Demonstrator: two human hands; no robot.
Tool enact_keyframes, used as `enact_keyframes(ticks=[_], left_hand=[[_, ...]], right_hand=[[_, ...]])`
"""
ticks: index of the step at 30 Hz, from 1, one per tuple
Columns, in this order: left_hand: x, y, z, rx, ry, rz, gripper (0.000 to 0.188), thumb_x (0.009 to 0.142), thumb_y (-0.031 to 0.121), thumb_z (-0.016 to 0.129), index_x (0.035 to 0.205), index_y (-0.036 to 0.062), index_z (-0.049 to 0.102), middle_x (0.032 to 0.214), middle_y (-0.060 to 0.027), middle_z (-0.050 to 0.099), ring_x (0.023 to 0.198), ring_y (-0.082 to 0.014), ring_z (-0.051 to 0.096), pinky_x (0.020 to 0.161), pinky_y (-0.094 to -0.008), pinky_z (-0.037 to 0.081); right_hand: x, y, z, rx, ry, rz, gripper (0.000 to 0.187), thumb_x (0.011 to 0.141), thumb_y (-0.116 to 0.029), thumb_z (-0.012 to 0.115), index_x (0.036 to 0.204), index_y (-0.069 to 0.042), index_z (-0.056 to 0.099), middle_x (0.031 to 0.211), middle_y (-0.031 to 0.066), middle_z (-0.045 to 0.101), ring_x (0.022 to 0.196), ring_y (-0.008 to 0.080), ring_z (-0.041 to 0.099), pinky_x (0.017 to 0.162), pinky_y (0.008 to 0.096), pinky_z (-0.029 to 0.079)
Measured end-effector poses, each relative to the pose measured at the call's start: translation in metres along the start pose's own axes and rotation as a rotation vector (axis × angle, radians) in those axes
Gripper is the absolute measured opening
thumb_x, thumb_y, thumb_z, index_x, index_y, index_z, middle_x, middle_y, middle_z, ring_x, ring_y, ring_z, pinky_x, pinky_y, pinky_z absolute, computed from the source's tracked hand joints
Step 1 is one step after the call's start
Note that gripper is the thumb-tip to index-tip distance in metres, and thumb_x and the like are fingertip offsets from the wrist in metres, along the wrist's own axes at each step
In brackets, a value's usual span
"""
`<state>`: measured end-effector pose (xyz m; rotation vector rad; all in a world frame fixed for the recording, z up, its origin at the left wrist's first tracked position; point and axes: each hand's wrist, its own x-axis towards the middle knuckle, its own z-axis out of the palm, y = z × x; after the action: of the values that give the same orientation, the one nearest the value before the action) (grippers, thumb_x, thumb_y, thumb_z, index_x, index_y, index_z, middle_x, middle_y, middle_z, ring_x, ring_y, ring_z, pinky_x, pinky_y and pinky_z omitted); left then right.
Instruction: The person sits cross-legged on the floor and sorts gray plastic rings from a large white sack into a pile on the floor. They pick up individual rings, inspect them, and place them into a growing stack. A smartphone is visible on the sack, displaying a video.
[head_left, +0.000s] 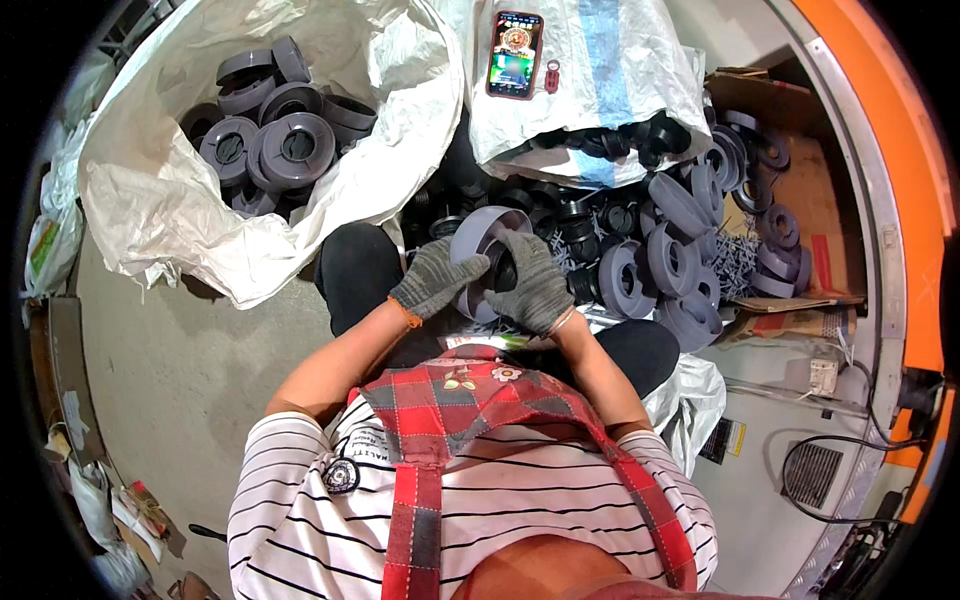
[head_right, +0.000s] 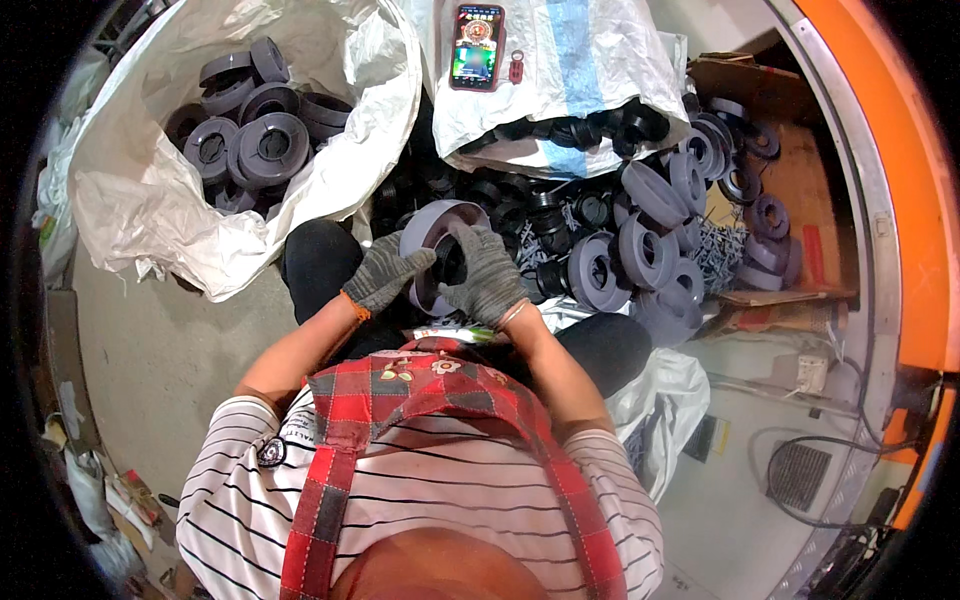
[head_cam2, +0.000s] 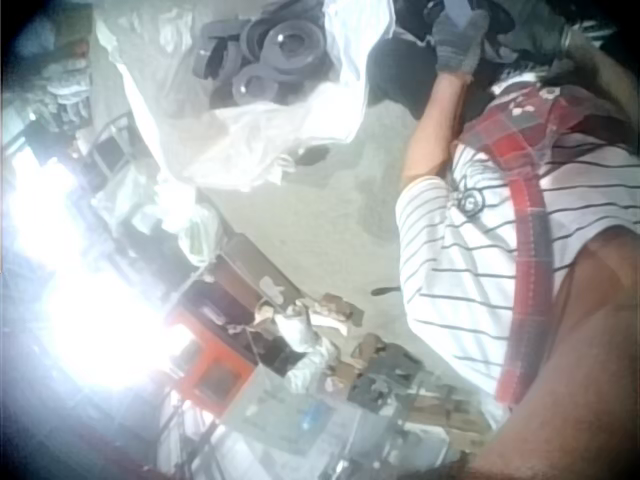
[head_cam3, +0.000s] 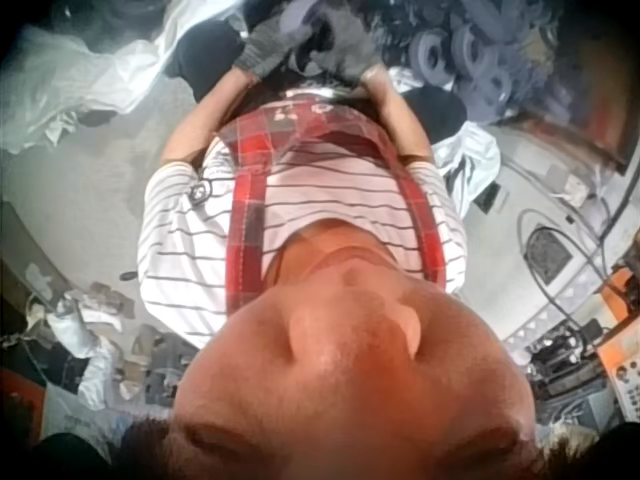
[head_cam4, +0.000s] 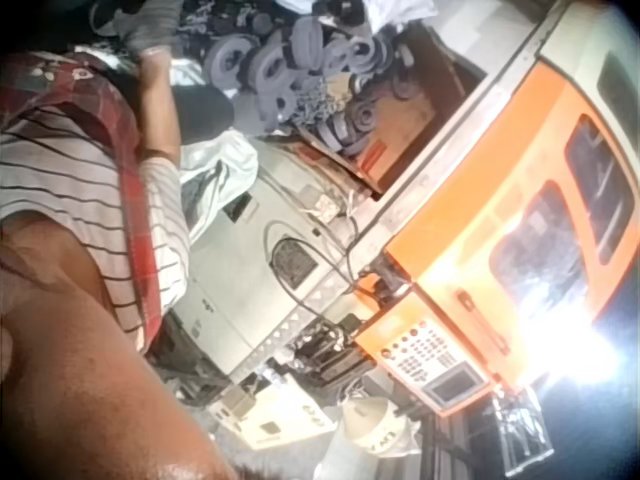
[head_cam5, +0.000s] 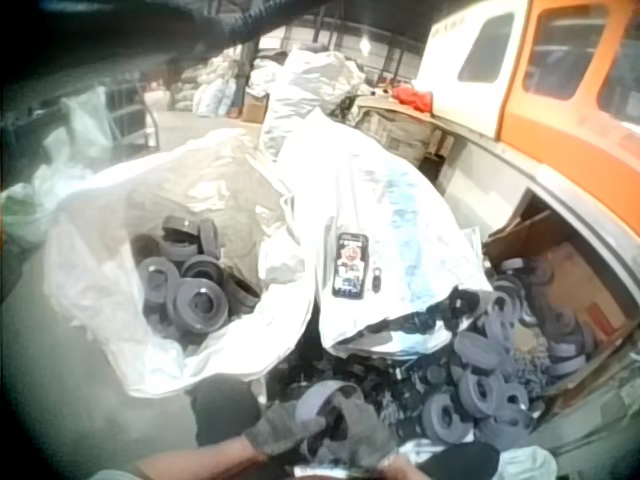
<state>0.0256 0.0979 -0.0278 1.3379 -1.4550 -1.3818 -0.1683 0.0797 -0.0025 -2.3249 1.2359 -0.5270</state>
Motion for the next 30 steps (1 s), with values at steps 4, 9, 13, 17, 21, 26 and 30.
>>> enact_keyframes(ticks=[4,9,13,17,21,26,30], left_hand=[[-0.010,0.029,0.012,0.050,0.019,0.140,0.059,0.078,0.028,0.073,0.125,0.0011,0.050,0.107,-0.0107,0.063,0.091,-0.0169,0.057,0.082,-0.0334,0.047],[-0.015,0.010,0.009,0.484,0.008,0.514,0.082,0.075,0.029,0.076,0.140,0.0034,0.033,0.138,-0.0207,0.041,0.126,-0.0294,0.042,0.104,-0.0351,0.035],[-0.008,0.018,-0.019,0.667,-0.102,0.620,0.080,0.074,0.026,0.073,0.141,0.0060,0.034,0.144,-0.0196,0.034,0.132,-0.0385,0.034,0.109,-0.0434,0.027],[-0.005,0.011,-0.018,0.582,-0.195,0.708,0.074,0.076,0.022,0.070,0.140,0.0065,0.036,0.145,-0.0176,0.033,0.133,-0.0379,0.032,0.110,-0.0445,0.026],[-0.001,0.032,-0.032,0.670,-0.189,0.632,0.072,0.080,0.019,0.068,0.141,0.0014,0.032,0.145,-0.0181,0.033,0.133,-0.0313,0.034,0.109,-0.0397,0.028],[-0.015,0.032,0.003,0.325,-0.164,0.636,0.078,0.075,0.016,0.070,0.141,0.0010,0.031,0.140,-0.0210,0.038,0.130,-0.0340,0.038,0.108,-0.0418,0.029],[-0.012,0.032,-0.001,0.606,-0.004,0.891,0.072,0.071,0.011,0.070,0.136,0.0038,0.039,0.135,-0.0173,0.044,0.126,-0.0331,0.043,0.107,-0.0439,0.031]], right_hand=[[0.005,0.008,0.017,0.584,0.066,0.249,0.069,0.067,-0.015,0.076,0.125,0.001,0.043,0.116,0.0167,0.055,0.108,0.0285,0.053,0.095,0.0380,0.043],[0.002,0.035,0.022,1.929,-0.073,0.388,0.039,0.088,-0.008,0.058,0.124,0.000,0.045,0.114,0.0091,0.058,0.102,0.0196,0.058,0.092,0.0346,0.047],[-0.005,0.053,0.021,1.268,-0.083,0.181,0.044,0.092,-0.011,0.050,0.133,-0.003,0.038,0.127,0.0110,0.051,0.112,0.0209,0.053,0.096,0.0355,0.045],[-0.006,0.043,0.015,1.327,-0.046,0.201,0.042,0.094,-0.013,0.047,0.134,-0.003,0.037,0.127,0.0111,0.051,0.113,0.0211,0.052,0.096,0.0350,0.045],[0.006,0.022,-0.009,1.470,-0.043,0.339,0.041,0.089,-0.010,0.057,0.127,-0.003,0.046,0.117,0.0092,0.058,0.106,0.0180,0.056,0.092,0.0331,0.047],[0.004,0.030,0.003,0.599,0.115,0.124,0.050,0.078,-0.014,0.071,0.122,-0.001,0.049,0.110,0.0079,0.061,0.097,0.0148,0.058,0.085,0.0322,0.048],[-0.009,0.079,0.010,0.361,0.145,0.078,0.049,0.081,-0.019,0.068,0.122,0.000,0.049,0.101,0.0119,0.063,0.086,0.0222,0.060,0.078,0.0355,0.049]])
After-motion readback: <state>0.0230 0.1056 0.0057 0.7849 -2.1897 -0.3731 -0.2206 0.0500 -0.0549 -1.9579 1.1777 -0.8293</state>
